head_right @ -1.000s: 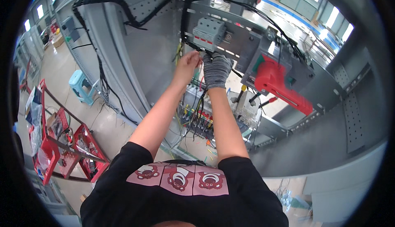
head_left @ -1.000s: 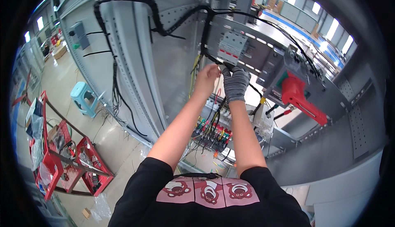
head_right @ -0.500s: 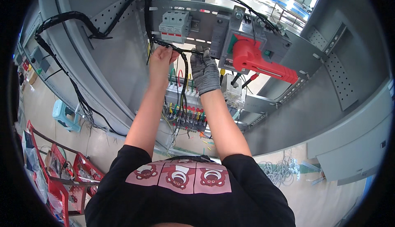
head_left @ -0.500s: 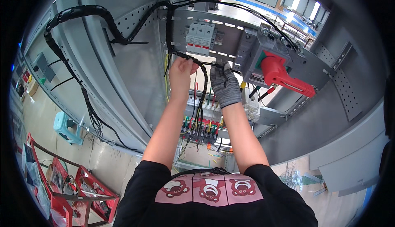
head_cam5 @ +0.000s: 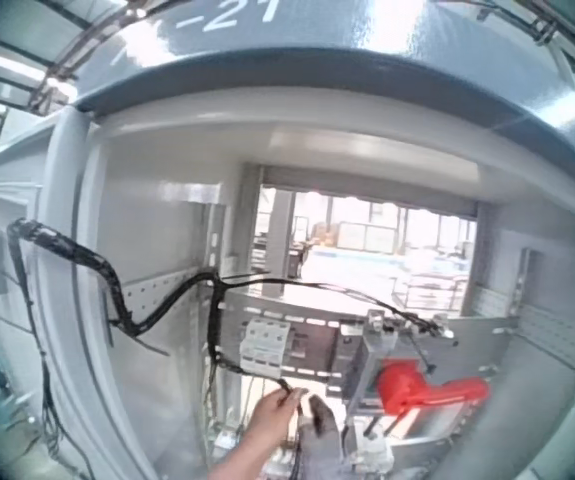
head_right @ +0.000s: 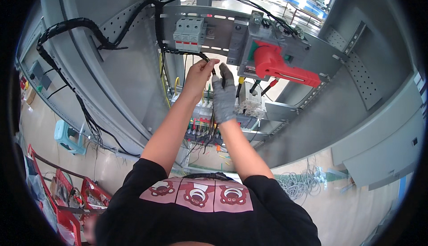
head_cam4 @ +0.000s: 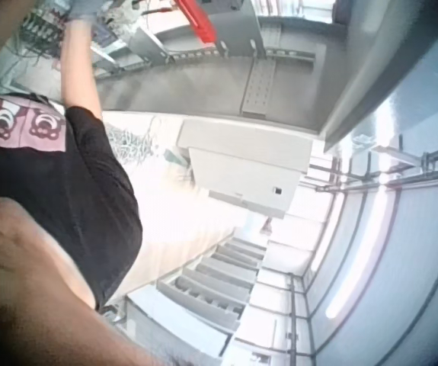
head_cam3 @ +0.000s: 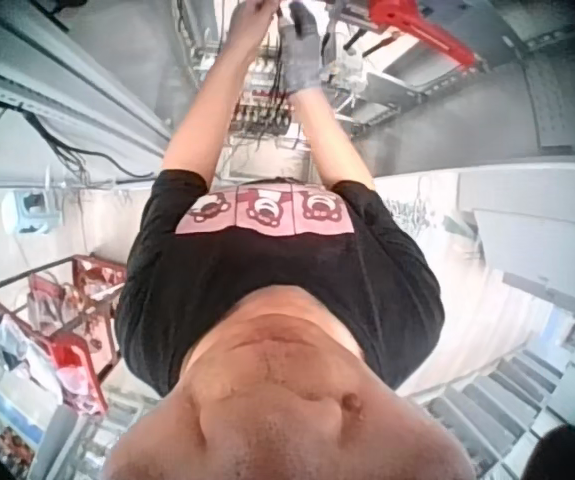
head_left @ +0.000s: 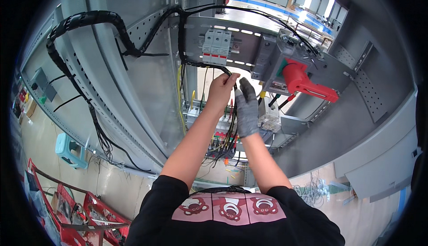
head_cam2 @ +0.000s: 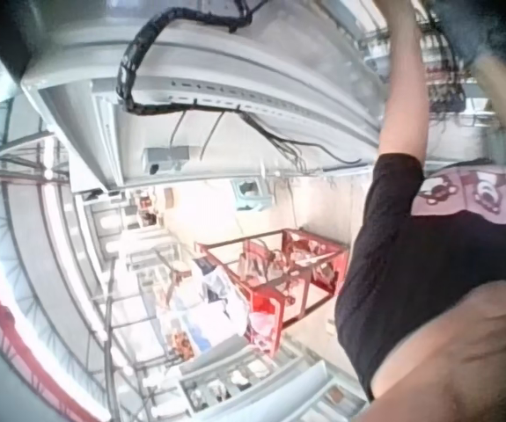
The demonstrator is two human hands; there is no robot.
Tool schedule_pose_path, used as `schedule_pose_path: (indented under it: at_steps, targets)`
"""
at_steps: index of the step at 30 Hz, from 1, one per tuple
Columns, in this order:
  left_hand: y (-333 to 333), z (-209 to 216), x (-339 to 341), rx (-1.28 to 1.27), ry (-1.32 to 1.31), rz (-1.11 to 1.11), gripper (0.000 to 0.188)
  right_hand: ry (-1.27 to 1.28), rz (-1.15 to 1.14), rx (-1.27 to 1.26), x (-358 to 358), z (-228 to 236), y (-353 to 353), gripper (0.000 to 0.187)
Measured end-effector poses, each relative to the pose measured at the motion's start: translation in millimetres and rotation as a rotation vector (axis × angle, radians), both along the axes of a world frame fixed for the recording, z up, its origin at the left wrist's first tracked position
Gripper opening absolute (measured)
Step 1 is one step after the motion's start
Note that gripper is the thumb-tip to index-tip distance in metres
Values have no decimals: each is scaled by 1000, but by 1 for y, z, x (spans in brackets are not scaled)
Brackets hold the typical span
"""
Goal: The person routes and secures black cables inside an open electrical cabinet, using zip ties to fasten them to the interior frame. They retrieve additional zip ties from a nearby red tool cart and continue bundling and organizing the wires within the cabinet.
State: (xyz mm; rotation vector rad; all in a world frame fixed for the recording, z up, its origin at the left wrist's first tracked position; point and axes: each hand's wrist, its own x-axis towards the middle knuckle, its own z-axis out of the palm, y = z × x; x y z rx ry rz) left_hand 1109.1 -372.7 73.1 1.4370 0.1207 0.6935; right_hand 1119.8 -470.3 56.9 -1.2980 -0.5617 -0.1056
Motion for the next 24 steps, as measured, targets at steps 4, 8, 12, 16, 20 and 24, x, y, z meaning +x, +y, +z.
schedule_pose_path:
  at_steps: [4, 8, 12, 16, 20, 24]
  targets:
    - [-8, 3, 3, -388, -119, -133, 17, -409, -168, -161, -34, -8, -20, 31]
    - [-5, 6, 9, -610, -296, -249, 9, -223, -67, -129, -36, -5, -25, 28]
    - [13, -1, 14, -676, -388, -410, 10, -286, -88, -136, -39, 0, -26, 29]
    - [20, 4, 7, -553, -308, -366, 10, -143, 65, -256, -41, 6, -21, 35]
    - [28, -2, 12, -379, -221, -315, 9, 71, 193, -104, -29, -14, -2, 43]
    - [28, -5, 17, -366, -245, -297, 10, 298, 346, 263, -11, -7, 18, 44]
